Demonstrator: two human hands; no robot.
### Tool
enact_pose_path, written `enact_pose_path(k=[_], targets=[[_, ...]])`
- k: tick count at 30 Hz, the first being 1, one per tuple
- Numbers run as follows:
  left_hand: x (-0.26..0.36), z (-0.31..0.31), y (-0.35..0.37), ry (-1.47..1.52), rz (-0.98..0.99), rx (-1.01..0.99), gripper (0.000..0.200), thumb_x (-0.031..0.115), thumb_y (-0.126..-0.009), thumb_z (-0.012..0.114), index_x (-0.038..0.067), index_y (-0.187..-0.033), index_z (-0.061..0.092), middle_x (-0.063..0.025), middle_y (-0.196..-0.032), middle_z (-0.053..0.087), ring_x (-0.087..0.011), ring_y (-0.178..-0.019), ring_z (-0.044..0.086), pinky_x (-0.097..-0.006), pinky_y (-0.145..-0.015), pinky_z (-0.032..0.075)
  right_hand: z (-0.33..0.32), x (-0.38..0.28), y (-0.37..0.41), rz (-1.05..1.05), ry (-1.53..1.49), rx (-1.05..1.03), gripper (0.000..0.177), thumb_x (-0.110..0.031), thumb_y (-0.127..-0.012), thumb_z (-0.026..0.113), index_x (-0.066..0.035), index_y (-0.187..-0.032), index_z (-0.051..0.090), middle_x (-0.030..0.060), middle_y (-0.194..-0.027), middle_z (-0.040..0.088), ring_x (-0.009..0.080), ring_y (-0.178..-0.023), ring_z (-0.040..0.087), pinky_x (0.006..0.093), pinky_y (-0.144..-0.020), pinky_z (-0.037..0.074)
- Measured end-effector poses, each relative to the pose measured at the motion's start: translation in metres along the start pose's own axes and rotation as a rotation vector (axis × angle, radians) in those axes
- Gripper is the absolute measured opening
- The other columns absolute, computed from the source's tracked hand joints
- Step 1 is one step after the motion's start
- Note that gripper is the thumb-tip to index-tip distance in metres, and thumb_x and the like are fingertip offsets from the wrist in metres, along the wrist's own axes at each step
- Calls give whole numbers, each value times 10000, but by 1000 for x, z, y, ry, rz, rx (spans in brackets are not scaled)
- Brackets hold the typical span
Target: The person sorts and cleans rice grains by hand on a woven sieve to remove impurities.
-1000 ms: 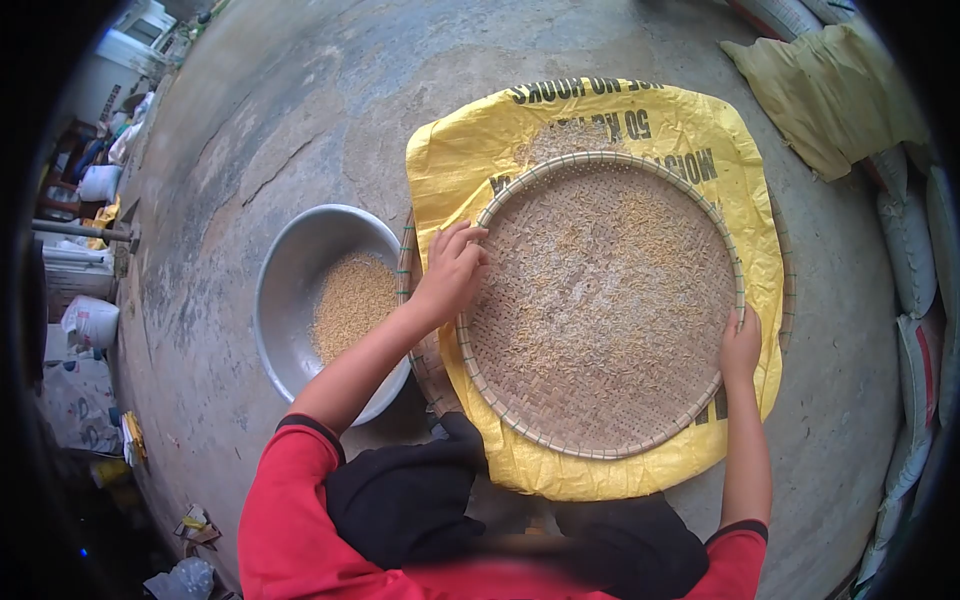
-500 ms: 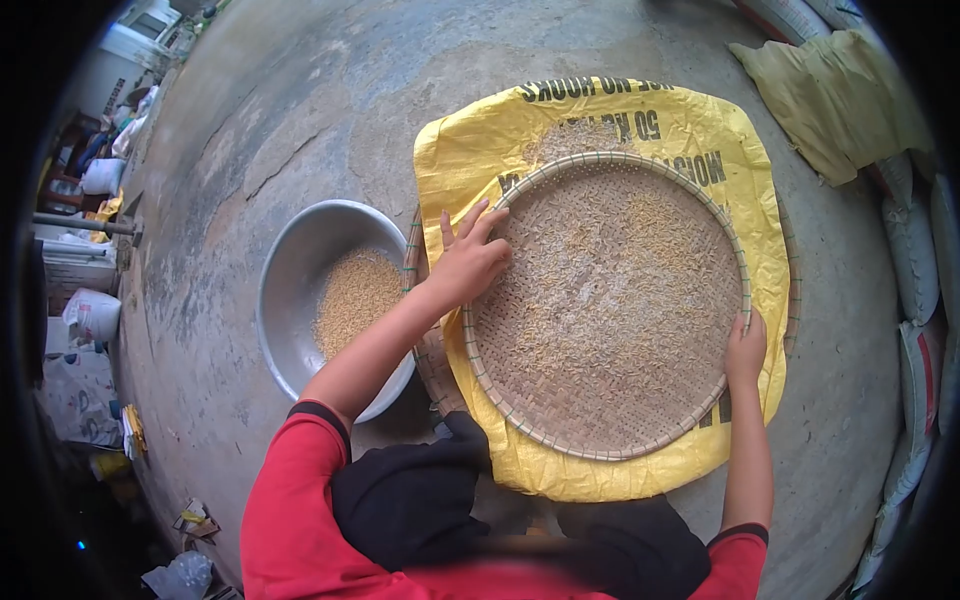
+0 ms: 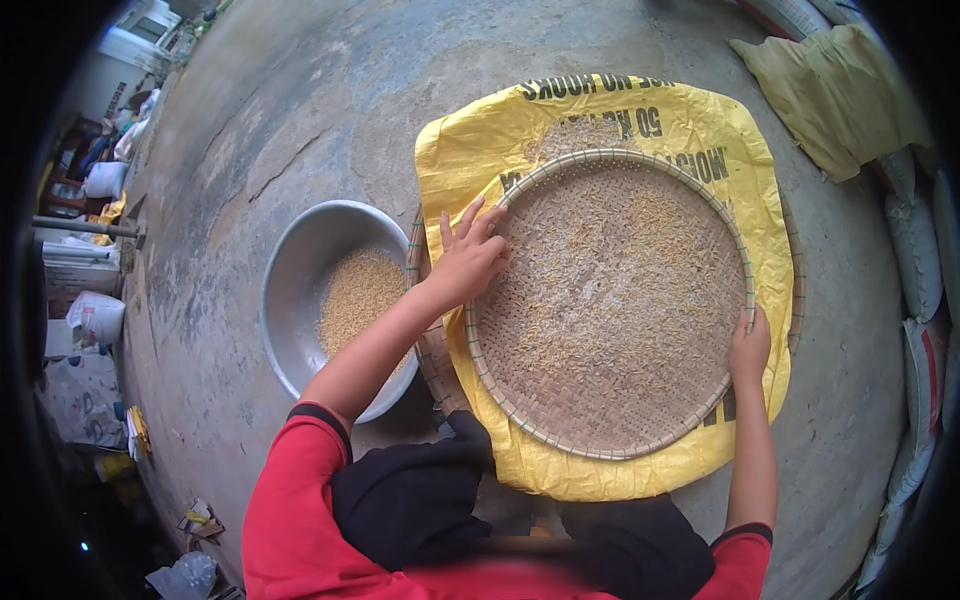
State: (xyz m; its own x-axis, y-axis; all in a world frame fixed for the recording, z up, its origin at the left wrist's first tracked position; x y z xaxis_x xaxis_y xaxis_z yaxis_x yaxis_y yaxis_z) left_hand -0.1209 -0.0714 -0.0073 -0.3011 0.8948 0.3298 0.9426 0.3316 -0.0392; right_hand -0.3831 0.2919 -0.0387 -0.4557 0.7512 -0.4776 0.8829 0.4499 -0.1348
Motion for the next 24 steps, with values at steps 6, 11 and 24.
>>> enact_pose_path(k=[6, 11, 24], targets=[[5, 11, -3, -157, 106, 23, 82, 210, -794, 590, 149, -796, 535, -56, -1354, 310, -299, -1344, 125, -662, -994, 22, -2, -4, 0, 6, 9, -9, 306, -215, -900, 456, 24, -1081, 518, 225, -951, 582, 376, -904, 554, 390, -775, 435], [7, 13, -3, -178, 117, -44, 76, 204, -798, 573, 138, -808, 536, -61, -1356, 305, -292, -1348, 115, -671, -987, 21, -1, -3, 1, 9, -6, -10, 309, -219, -903, 452, 24, -1081, 516, 226, -954, 581, 375, -906, 553, 391, -775, 434], [0, -29, 11, -198, 57, -7, 92, 106, -825, 491, 43, -890, 508, -119, -1333, 333, -336, -1335, 146, -604, -1028, 76, 1, 4, 1, -5, 7, 7, 332, -225, -905, 453, 34, -1104, 510, 227, -983, 577, 374, -934, 547, 384, -800, 430]])
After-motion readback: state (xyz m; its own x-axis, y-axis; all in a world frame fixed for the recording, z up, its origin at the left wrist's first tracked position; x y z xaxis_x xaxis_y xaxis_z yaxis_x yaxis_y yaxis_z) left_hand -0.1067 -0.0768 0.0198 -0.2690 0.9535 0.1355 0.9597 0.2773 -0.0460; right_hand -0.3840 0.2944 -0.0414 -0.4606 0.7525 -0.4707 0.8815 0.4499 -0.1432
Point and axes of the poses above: each hand's wrist, its own y-axis away from the middle knuckle, its own z-axis out of the palm, x = y × z, the point moved 7 cm from there along -y, towards the middle knuckle
